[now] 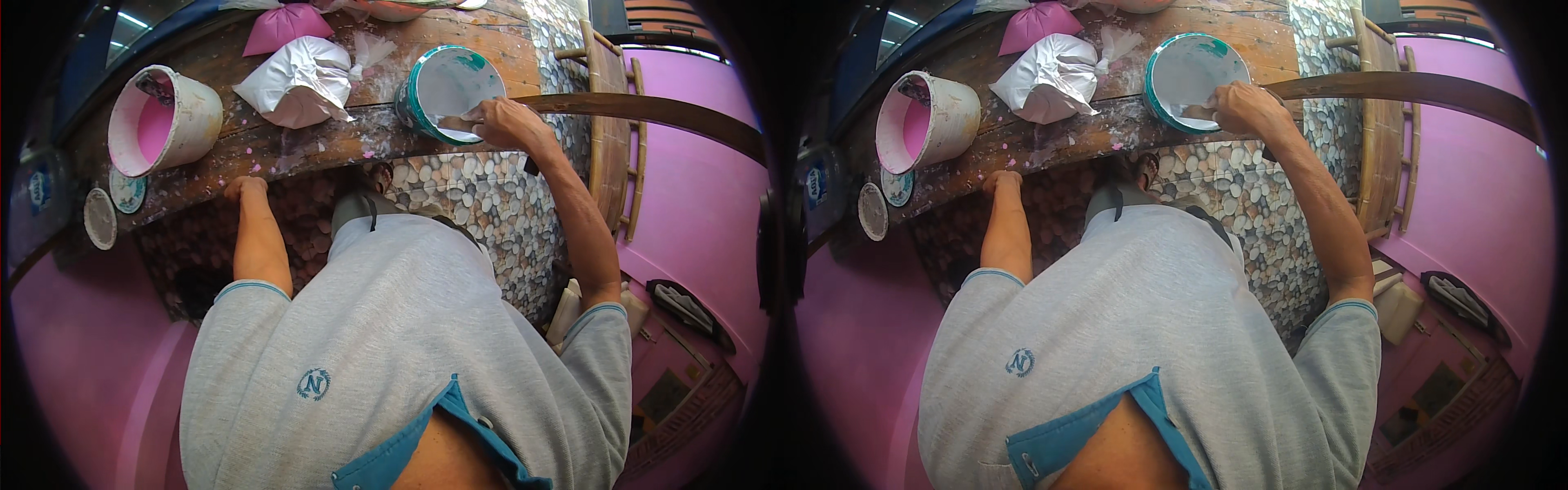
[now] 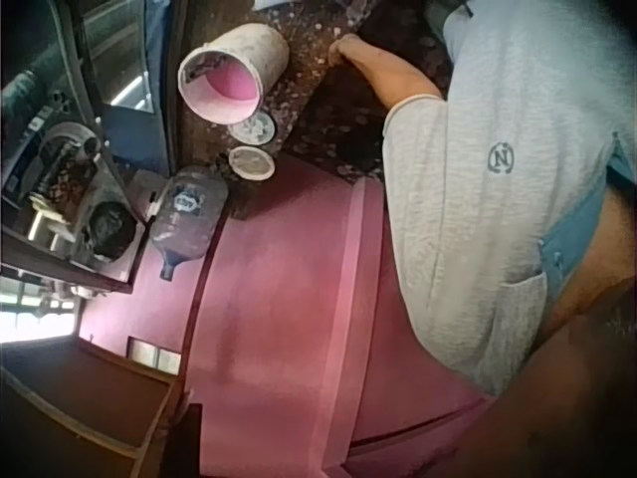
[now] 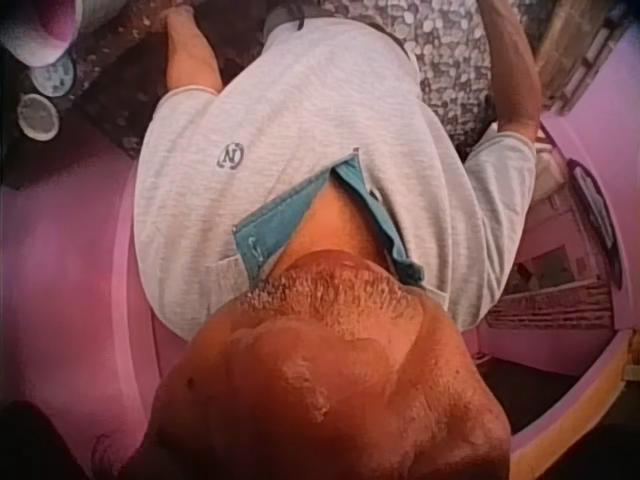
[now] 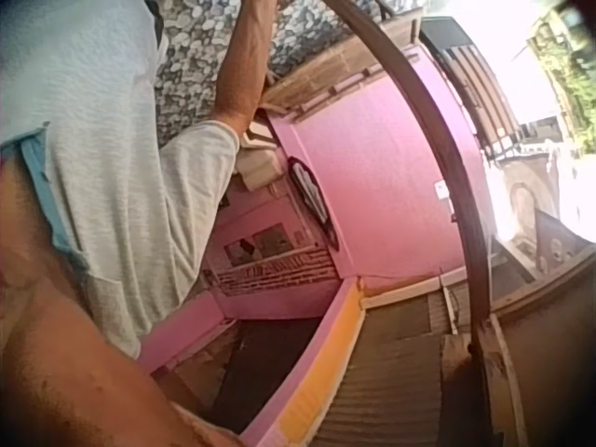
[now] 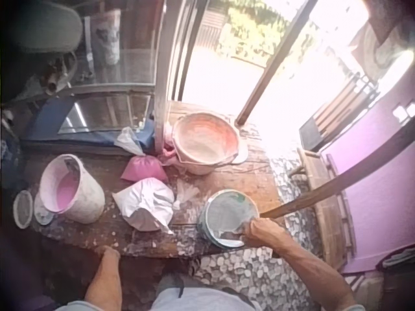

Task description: The person mixes white paint in a small bucket using a brush and a wooden stick, then uses their hands to squeeze and fold a cloth that has been soaked in the mixture.

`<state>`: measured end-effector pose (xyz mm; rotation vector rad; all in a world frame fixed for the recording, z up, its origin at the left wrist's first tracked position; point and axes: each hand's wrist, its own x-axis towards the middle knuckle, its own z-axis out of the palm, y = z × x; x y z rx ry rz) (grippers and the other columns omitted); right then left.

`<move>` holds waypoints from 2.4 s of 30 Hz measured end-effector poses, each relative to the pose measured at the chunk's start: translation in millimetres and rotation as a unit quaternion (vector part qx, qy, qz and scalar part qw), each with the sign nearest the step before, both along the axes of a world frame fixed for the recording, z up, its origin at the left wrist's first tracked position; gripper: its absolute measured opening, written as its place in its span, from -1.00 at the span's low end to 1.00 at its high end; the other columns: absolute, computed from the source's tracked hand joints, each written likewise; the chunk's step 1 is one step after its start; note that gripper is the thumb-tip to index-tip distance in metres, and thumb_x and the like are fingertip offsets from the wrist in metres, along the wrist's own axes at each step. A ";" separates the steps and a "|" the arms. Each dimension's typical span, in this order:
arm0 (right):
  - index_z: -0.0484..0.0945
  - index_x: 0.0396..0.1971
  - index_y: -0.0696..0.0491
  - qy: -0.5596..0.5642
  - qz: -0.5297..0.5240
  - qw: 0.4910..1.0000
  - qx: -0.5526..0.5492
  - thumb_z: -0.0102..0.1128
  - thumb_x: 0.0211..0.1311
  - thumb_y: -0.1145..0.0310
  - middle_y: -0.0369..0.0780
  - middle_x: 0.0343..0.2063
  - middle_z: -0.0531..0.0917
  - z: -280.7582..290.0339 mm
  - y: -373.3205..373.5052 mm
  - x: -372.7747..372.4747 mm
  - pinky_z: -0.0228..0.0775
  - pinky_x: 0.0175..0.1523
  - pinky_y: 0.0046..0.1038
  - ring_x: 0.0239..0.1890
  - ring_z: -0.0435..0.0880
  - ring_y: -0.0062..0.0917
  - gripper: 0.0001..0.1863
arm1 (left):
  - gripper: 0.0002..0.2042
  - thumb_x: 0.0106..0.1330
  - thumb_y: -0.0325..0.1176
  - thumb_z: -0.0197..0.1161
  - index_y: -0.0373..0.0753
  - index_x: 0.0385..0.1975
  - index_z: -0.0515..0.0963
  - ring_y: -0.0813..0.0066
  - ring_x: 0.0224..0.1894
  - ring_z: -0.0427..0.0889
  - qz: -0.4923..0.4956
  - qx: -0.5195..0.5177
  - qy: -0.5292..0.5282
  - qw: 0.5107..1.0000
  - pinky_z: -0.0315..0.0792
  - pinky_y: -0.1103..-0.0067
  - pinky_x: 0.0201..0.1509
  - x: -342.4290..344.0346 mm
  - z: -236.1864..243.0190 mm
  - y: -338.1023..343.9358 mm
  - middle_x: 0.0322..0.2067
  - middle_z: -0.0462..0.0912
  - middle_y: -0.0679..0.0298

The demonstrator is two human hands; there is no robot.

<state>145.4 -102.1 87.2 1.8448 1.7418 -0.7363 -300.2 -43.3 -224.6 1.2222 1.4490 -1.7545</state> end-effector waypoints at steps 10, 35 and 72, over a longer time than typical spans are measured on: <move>0.56 -0.07 0.13 -0.034 -0.056 0.992 0.107 0.02 0.18 0.21 0.08 -0.21 0.62 -12.6 17.9 19.9 0.43 0.01 -0.24 -0.14 0.62 -0.15 -0.60 | -0.64 0.33 -0.09 -0.12 0.02 0.02 0.49 0.54 0.13 0.44 0.038 -0.024 0.030 0.999 0.17 0.30 0.26 -20.0 -37.1 0.7 0.09 0.50 0.41; 0.57 -0.17 0.15 -0.061 -0.008 0.997 0.035 -0.11 0.21 0.30 0.05 -0.25 0.64 5.2 19.4 10.9 0.43 -0.01 -0.19 -0.14 0.63 -0.12 -0.66 | -0.66 0.36 -0.15 -0.10 0.08 0.06 0.51 0.48 0.11 0.45 -0.053 -0.008 -0.020 0.998 0.29 0.17 0.08 -10.2 -7.6 -2.8 0.08 0.49 0.51; 0.61 -0.26 0.17 -0.112 0.074 0.984 0.117 -0.18 0.23 0.45 0.04 -0.37 0.65 6.8 35.3 -9.6 0.51 -0.19 -0.23 -0.32 0.69 -0.18 -0.69 | -0.65 0.36 -0.16 -0.14 0.05 0.05 0.50 0.54 0.13 0.44 0.306 0.072 0.075 0.946 0.20 0.28 0.21 -49.9 -70.7 -9.5 0.09 0.50 0.48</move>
